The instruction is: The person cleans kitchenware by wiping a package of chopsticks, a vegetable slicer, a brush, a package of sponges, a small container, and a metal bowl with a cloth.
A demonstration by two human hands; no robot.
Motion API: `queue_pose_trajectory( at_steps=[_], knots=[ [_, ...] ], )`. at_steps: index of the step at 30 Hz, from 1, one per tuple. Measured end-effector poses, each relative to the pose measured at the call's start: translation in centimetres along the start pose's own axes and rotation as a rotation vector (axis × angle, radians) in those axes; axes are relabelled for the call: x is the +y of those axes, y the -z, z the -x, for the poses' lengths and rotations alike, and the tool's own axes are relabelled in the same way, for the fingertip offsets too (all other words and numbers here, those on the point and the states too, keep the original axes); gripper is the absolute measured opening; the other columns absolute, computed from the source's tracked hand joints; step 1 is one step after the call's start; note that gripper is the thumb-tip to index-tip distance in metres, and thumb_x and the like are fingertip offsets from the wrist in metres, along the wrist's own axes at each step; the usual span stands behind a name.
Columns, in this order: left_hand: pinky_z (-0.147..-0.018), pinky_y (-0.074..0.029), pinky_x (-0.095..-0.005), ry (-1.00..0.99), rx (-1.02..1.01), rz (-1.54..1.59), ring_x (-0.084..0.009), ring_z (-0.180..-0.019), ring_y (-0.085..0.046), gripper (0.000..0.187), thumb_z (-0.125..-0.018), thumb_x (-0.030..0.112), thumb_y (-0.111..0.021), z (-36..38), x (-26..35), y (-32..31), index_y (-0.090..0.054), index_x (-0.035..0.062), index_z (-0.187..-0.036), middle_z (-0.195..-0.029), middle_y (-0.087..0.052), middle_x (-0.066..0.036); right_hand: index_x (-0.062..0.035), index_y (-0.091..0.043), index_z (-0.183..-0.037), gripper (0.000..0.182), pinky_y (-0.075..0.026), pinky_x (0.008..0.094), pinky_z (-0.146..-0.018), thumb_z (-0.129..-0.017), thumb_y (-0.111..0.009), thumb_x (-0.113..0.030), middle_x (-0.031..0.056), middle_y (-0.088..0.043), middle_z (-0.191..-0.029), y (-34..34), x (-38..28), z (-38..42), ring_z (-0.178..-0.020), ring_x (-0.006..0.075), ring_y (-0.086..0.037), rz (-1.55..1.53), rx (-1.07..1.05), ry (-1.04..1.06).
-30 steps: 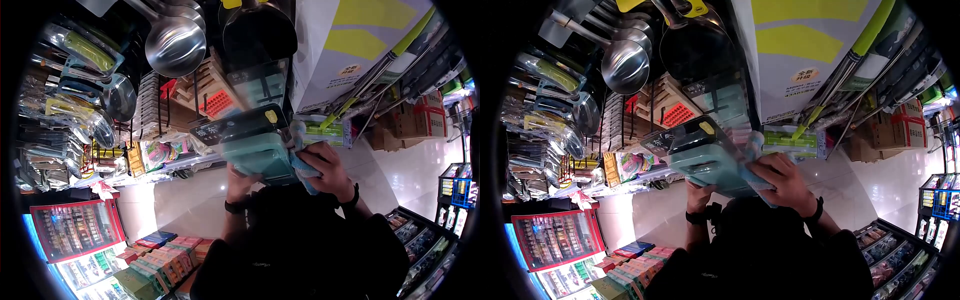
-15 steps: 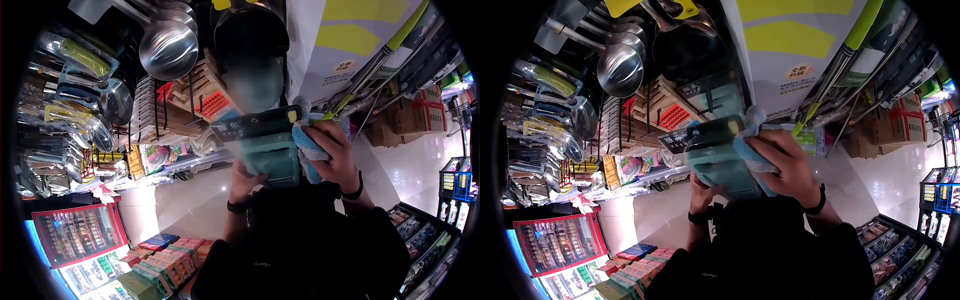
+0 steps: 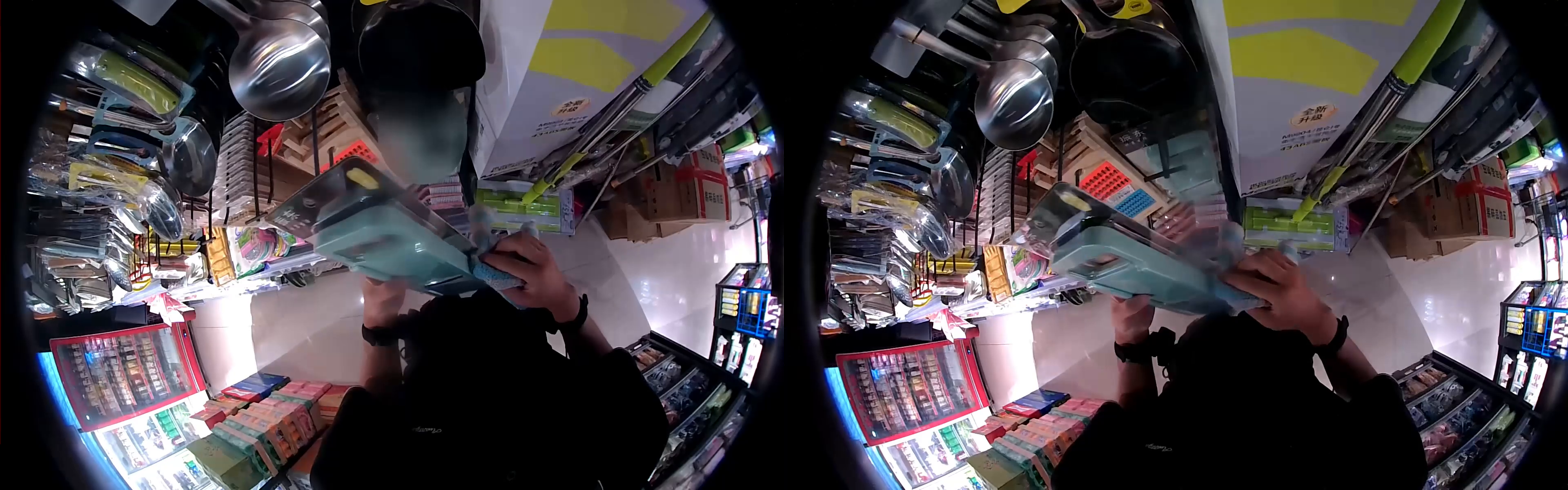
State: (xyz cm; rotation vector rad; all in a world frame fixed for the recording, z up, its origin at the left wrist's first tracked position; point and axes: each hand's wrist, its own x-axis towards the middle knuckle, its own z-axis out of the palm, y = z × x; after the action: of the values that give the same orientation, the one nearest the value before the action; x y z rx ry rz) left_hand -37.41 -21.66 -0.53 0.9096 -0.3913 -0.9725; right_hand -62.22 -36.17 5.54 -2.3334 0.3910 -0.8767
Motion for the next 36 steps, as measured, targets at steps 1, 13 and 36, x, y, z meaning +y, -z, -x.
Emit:
queue_pose_trajectory(
  at_steps=[1,13,36],
  knots=[
    [-0.085,-0.051,-0.0336,0.0,-0.047,0.043,-0.0195,-0.101,-0.06,0.058,-0.073,0.0,-0.075,0.0,0.1,0.2,-0.054,0.0023,-0.127,-0.115,-0.062,-0.007,-0.0068,-0.07,-0.108,0.043,-0.048,0.0395,-0.078,-0.065,-0.073,-0.008,0.0074,-0.06,-0.102,-0.1,0.2,0.3,-0.088,0.0297,-0.061,0.003,-0.009,0.001],
    [-0.081,-0.055,-0.0344,-0.055,-0.098,-0.013,-0.0224,-0.101,-0.063,0.057,-0.069,-0.008,-0.074,-0.8,1.2,-0.2,-0.055,-0.0001,-0.122,-0.112,-0.063,-0.01,-0.0074,-0.069,-0.111,0.051,-0.05,0.0409,-0.084,-0.06,-0.071,-0.007,0.0087,-0.061,-0.105,-0.4,3.0,3.2,-0.094,0.0322,-0.061,-0.015,-0.155,-0.095],
    [-0.082,-0.053,-0.0324,0.03,-0.304,-0.571,-0.0183,-0.094,-0.061,0.053,-0.069,-0.003,-0.076,-1.6,-4.6,-2.8,-0.055,0.002,-0.118,-0.105,-0.062,-0.009,-0.0135,-0.07,-0.115,0.053,-0.046,0.0417,-0.088,-0.063,-0.064,-0.004,0.003,-0.063,-0.115,-3.9,-2.3,-3.6,-0.105,0.0277,-0.058,0.389,0.251,0.049]
  ],
)
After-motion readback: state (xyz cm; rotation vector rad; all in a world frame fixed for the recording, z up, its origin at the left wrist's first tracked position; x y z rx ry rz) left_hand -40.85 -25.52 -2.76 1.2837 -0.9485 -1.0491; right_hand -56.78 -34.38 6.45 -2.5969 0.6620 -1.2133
